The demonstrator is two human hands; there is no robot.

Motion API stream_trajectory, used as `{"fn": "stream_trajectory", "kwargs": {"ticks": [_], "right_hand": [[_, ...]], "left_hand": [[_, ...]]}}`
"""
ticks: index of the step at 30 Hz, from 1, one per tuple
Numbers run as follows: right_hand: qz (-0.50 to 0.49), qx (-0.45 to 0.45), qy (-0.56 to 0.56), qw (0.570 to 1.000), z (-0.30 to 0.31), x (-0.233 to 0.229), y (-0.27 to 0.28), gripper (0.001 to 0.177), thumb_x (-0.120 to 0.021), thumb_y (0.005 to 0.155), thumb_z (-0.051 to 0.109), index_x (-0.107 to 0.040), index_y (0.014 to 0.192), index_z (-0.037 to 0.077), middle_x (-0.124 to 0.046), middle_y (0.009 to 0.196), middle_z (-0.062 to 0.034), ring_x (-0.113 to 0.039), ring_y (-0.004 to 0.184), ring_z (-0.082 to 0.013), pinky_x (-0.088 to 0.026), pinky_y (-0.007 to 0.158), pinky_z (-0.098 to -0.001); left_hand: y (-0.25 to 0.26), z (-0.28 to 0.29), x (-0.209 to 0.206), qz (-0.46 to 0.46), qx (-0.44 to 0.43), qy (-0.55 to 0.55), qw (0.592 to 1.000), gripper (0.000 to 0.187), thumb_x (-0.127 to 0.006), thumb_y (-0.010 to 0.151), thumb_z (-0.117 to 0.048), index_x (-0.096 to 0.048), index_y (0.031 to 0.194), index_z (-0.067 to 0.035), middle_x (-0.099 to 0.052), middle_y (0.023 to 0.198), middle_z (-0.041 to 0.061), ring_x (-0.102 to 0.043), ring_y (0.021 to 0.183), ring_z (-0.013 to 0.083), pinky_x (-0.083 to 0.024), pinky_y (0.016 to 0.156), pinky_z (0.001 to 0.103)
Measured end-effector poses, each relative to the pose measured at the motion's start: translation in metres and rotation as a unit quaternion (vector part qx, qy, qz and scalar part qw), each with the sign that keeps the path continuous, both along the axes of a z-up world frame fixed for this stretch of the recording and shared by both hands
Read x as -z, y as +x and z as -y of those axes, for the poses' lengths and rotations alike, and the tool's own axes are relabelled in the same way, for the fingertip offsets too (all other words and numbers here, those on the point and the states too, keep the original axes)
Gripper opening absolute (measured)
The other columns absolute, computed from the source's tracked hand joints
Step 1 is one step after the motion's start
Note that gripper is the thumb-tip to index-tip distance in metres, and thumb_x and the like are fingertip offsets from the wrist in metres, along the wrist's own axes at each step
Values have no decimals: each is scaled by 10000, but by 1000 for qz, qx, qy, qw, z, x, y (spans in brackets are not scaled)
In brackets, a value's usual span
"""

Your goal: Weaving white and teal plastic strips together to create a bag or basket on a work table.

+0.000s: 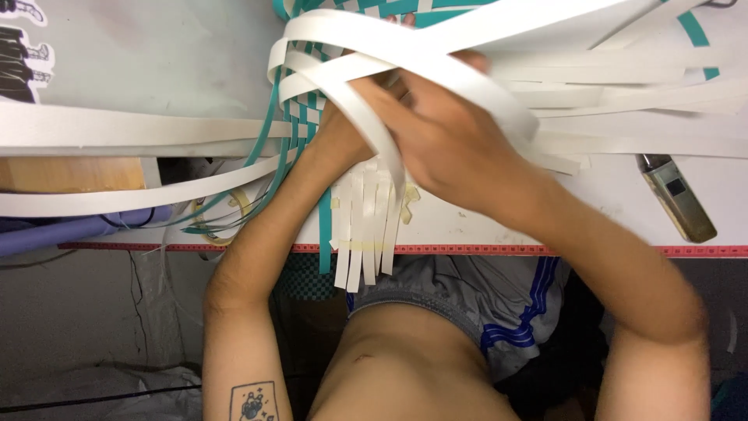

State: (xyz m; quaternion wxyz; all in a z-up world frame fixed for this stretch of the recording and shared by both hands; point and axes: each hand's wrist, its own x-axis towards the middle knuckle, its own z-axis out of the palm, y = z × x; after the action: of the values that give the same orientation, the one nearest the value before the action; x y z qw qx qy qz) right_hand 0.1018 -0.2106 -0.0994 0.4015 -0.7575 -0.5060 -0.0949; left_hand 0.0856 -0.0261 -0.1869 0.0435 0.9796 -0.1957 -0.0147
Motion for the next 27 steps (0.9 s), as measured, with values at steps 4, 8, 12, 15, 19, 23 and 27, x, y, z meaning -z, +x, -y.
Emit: {"fn": "stream_trajectory", "kwargs": {"ticks": [4,8,12,15,19,23,27], "right_hand": [[-6,-53,-95,994,-33,-36,12,814,-454,684,-216,-314,1432,73,-518,1137,-129,-490,996,-293,-438,712,-374],[181,19,-61,981,-59,-45,12,601,-501,863,-87,-397,1416,126,-464,1259,-59,-486,1074,-242,-449,834,-356],[231,48,-89,968,-82,-35,4,528,-613,1054,-21,-360,1484,150,-324,1473,-113,-505,1287,-283,-442,948,-407],[-45,-15,-67,997,-99,-15,-5,772,-498,1183,619,59,1560,240,-240,1617,-89,-296,1413,-329,-270,1175,-493],[181,65,-125,973,-108,-23,-15,782,-572,901,-78,-151,1537,94,-254,1519,-133,-417,1372,-316,-397,1052,-446],[133,73,-143,978,-110,-21,-16,930,-594,811,-68,-147,1602,131,-49,1604,-131,-395,1461,-299,-433,1098,-452],[141,54,-124,981,-102,-21,-4,656,-535,1003,128,-217,1576,129,-136,1582,-122,-433,1388,-262,-387,1048,-416]], "left_hand": [[-2,3,1,-3,9,14,1000,530,-414,1104,-289,-159,1562,-210,-27,1585,124,-65,1486,298,-226,1195,533],[-2,0,0,1,8,34,999,532,-428,1103,-285,-173,1566,-223,-9,1581,129,-43,1483,306,-219,1191,561],[-2,-5,0,5,11,50,999,534,-441,1102,-281,-188,1570,-236,8,1578,135,-21,1480,314,-212,1188,588],[0,-1,1,18,5,66,998,535,-448,1102,-279,-195,1571,-242,17,1576,138,-10,1478,318,-209,1186,602],[-19,5,-34,92,29,100,990,498,-543,995,-267,-366,1435,-116,-270,1492,223,-253,1396,393,-275,1115,599],[-53,2,-76,98,-41,252,962,447,-441,1048,-308,-347,1435,-106,-391,1405,162,-299,1331,355,-273,1072,488],[-78,-6,-102,169,-162,414,880,394,-511,1028,-233,-427,1407,-164,-553,1278,7,-392,1248,218,-376,994,313]]}}
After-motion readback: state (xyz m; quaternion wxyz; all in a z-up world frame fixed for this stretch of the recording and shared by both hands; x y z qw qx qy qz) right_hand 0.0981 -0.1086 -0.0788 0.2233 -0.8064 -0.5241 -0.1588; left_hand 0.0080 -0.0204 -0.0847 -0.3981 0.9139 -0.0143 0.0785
